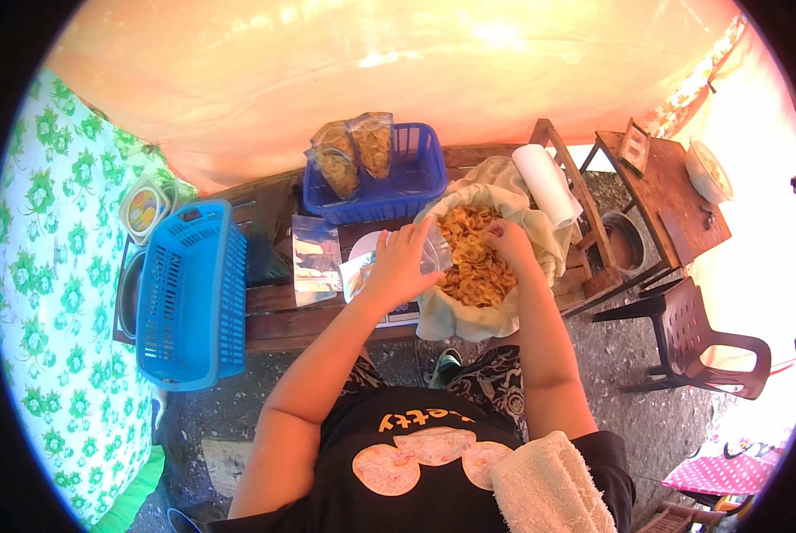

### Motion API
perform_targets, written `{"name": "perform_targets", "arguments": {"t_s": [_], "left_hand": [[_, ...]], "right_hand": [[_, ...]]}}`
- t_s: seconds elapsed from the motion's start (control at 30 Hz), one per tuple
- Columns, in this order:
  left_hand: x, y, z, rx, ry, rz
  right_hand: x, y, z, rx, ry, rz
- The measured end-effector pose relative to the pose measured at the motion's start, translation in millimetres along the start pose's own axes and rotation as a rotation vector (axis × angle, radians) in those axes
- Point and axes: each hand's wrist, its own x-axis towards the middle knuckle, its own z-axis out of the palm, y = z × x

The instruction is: The person scoops dried food items from a cloth-lined container into a clear plastic bag placed on a digital scale. They adjust the contents to reach a target weight, then place the filled bag into a blue basket. The person repeats this process with a second bag.

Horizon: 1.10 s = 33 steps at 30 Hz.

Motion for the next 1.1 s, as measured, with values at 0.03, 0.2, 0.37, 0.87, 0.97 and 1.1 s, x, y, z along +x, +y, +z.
{"name": "perform_targets", "arguments": {"t_s": [0.03,0.2,0.37,0.87,0.97,1.1], "left_hand": [[-0.6,-0.9,0.3,0.002,0.014,0.009],[2.2,0.2,3.5,-0.020,0.059,0.060],[13.0,11.7,3.3,-0.037,0.070,0.061],[-2.1,-10.0,-5.8,-0.172,0.170,0.018],[-7.2,-13.2,-9.4,-0.157,0.181,0.000],[-13.6,-14.4,-12.0,-0.152,0.181,-0.032]], "right_hand": [[-1.0,-0.8,-6.8,0.051,-0.011,0.024],[-15.1,-36.6,-38.0,0.329,0.027,0.006],[-42.9,-94.9,-42.3,0.372,-0.054,-0.186],[-15.3,-24.7,25.1,-0.358,0.116,-0.065],[-39.9,-17.8,14.1,-0.335,-0.096,-0.221],[-28.4,-16.2,-20.1,0.010,-0.231,-0.128]]}}
